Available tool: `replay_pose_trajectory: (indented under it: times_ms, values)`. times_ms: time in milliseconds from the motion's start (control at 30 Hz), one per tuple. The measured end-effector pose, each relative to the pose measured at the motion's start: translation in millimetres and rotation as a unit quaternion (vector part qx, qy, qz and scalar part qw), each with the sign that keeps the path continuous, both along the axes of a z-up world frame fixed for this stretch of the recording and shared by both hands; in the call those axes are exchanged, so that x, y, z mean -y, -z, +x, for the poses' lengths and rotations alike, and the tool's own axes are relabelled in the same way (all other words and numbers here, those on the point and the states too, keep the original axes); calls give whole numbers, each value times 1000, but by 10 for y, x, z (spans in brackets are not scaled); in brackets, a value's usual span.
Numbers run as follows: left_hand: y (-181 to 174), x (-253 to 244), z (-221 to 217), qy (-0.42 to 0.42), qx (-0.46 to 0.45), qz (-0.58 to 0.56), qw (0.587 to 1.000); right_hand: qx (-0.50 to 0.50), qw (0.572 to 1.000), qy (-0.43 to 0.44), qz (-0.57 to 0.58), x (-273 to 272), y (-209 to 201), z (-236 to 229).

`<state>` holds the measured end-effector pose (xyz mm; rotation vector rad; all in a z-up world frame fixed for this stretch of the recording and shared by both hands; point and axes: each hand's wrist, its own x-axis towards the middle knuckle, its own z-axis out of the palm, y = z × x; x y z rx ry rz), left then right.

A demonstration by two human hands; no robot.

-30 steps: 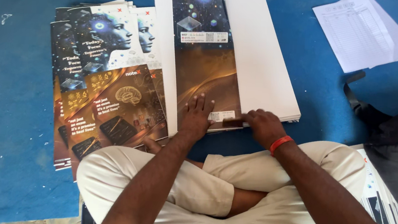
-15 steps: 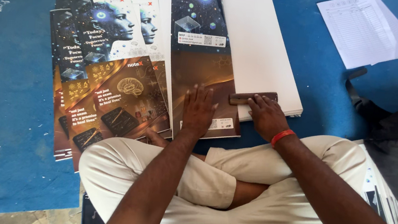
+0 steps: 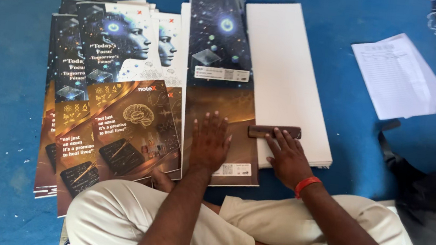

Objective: The person sits on the floor and repeatedly folds a cover sheet over a stack of blank pages, then uses a wooden block to press and smooth the spine. The person handles multiple notebook units one at a time, stacking the finished items to the side.

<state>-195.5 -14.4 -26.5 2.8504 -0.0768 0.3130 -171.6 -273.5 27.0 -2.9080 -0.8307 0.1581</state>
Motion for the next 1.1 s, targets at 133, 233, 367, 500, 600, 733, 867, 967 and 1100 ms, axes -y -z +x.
replay_pose_trajectory:
  times_ms: [133,233,367,500,600,733,867,967,1100]
  values:
    - [-55,4,-13,-2,-16,5,1000,27,1000,6,9,-114,-56,156]
    - [-73,16,-1,-4,-15,5,1000,11,996,45,82,-153,-116,333]
    - [-55,21,13,-1,-21,10,1000,51,991,39,117,-247,-174,623]
    - [-79,39,10,-3,-38,6,999,-70,991,97,56,-283,-238,802]
    - [-94,32,11,-3,-43,6,999,-32,993,98,64,-360,-168,822]
    - [-101,19,14,-1,-32,7,999,91,991,-12,92,-451,-46,735]
    - [-105,32,17,-1,-32,1,999,58,998,3,11,-505,28,607]
    - [-105,34,9,-3,-24,-1,1000,29,999,7,-43,-478,30,611]
    - [-123,39,-2,-6,-9,-4,1000,19,997,-7,-75,-403,-16,581]
